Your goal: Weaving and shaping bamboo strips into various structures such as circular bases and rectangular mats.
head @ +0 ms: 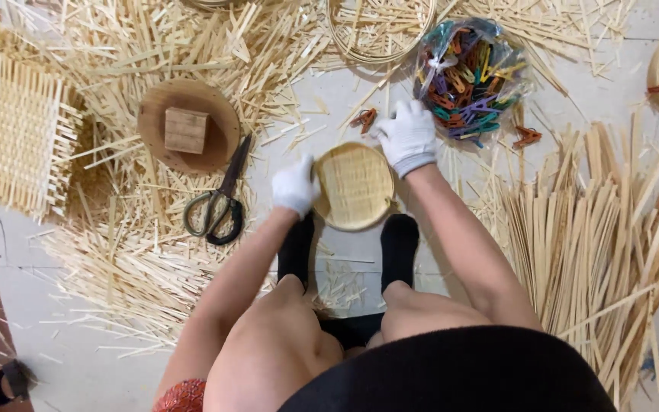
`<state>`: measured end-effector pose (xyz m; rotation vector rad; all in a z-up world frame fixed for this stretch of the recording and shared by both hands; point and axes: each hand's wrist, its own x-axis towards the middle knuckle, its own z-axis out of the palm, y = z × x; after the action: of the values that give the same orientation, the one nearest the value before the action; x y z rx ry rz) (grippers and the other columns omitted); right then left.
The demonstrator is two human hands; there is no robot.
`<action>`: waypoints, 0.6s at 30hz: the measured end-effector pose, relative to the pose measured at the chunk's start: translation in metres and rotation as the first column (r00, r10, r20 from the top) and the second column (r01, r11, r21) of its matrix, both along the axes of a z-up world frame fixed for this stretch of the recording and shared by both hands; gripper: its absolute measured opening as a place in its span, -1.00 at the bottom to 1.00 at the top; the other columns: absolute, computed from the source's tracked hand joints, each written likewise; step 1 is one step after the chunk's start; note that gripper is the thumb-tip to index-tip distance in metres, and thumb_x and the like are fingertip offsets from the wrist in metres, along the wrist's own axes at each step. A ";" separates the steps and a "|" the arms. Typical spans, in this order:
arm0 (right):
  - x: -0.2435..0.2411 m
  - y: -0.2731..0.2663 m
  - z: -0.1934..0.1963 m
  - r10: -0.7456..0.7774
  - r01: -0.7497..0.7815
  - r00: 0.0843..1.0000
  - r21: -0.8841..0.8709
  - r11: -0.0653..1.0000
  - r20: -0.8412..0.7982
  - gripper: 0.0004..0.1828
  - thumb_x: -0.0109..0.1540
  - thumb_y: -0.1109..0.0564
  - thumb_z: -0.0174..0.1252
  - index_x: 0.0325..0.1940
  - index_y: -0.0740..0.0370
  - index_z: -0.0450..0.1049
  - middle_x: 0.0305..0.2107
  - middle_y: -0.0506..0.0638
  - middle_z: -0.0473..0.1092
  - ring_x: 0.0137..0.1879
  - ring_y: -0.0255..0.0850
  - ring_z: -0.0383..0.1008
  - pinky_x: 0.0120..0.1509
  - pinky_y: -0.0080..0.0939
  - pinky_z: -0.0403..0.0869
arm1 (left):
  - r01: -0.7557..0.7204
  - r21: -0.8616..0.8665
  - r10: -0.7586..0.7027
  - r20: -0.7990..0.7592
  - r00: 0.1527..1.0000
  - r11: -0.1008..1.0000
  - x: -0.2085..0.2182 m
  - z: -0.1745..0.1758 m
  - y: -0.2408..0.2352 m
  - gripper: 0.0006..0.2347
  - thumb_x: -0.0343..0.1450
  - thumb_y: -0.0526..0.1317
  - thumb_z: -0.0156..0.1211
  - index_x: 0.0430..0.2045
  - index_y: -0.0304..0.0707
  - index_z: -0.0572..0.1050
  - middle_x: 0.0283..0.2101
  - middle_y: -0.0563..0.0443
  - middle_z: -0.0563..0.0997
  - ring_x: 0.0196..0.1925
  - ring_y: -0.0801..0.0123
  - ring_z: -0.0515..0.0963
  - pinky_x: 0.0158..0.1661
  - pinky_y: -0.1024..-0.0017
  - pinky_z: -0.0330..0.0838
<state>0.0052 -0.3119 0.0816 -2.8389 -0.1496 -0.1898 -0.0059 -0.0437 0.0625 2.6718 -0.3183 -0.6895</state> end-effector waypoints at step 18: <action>-0.058 0.038 -0.059 0.015 -0.011 0.934 0.013 1.000 -0.357 -0.82 0.28 0.14 0.06 -0.03 0.06 0.43 -0.24 0.14 0.38 -0.15 0.13 0.52 -0.16 0.16 0.51 | 0.405 0.186 -0.394 -0.095 0.914 0.895 -0.017 -0.003 0.015 -0.27 0.39 -0.25 0.08 0.52 0.04 -0.07 -0.33 -0.24 0.68 -0.40 -0.08 0.67 -0.37 0.01 0.50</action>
<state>-0.0528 -0.2741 0.0225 -2.8025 -0.0880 0.3281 -0.0227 -0.0287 0.0595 2.7966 -0.8432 -0.9606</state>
